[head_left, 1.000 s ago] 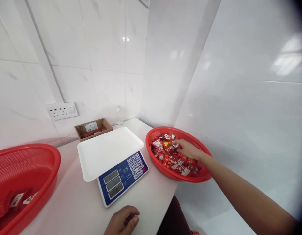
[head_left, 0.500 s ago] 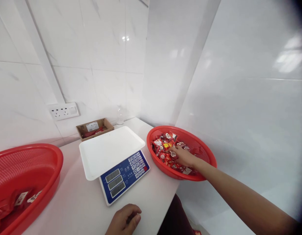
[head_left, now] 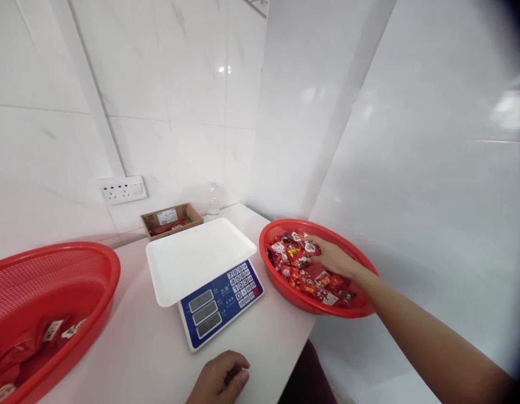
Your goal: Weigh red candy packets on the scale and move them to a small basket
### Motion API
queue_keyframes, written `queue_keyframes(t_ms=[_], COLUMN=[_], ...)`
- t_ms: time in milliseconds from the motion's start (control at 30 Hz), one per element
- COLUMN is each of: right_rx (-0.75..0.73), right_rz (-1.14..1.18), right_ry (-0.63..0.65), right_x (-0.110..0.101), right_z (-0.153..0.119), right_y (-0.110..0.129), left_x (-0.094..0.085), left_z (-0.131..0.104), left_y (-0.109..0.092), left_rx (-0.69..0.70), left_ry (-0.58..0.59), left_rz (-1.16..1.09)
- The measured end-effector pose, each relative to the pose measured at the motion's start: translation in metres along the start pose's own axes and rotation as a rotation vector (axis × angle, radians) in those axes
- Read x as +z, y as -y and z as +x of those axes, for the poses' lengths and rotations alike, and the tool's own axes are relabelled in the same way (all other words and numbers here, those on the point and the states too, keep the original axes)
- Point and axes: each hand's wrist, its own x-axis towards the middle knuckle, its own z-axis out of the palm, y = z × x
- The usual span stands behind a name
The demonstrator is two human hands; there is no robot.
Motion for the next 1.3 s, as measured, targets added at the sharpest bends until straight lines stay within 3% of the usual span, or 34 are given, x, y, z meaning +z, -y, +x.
queue_keyframes(t_ms=[133, 267, 433, 600, 700, 833, 1067, 1300], right_rx=[-0.102, -0.223, -0.274, -0.326, -0.333, -0.344, -0.413, -0.585], right_rz=[0.1, 0.286, 0.55, 0.579, 0.528, 0.408, 0.261, 0.174], right_ry=[-0.036, -0.011, 0.104, 0.134, 0.114, 0.082, 0.146, 0.175], right_x=[0.007, 0.026, 0.069, 0.114, 0.124, 0.121, 0.12, 0.128], right_z=[0.006, 0.014, 0.03, 0.043, 0.045, 0.045, 0.038, 0.021], right_y=[0.027, 0.071, 0.132, 0.172, 0.181, 0.18, 0.182, 0.192], left_x=[-0.001, -0.002, -0.001, -0.001, -0.002, -0.004, -0.004, 0.003], left_z=[0.0, -0.001, -0.003, -0.004, -0.005, -0.005, -0.005, -0.001], left_y=[-0.004, -0.008, -0.008, -0.006, -0.006, -0.009, -0.005, 0.01], left_rx=[-0.006, -0.012, -0.005, -0.05, -0.046, -0.033, -0.031, -0.036], left_ry=[-0.003, -0.035, -0.06, -0.048, -0.039, -0.035, -0.01, 0.041], left_rz=[-0.013, -0.028, -0.053, -0.081, -0.095, -0.116, -0.073, -0.082])
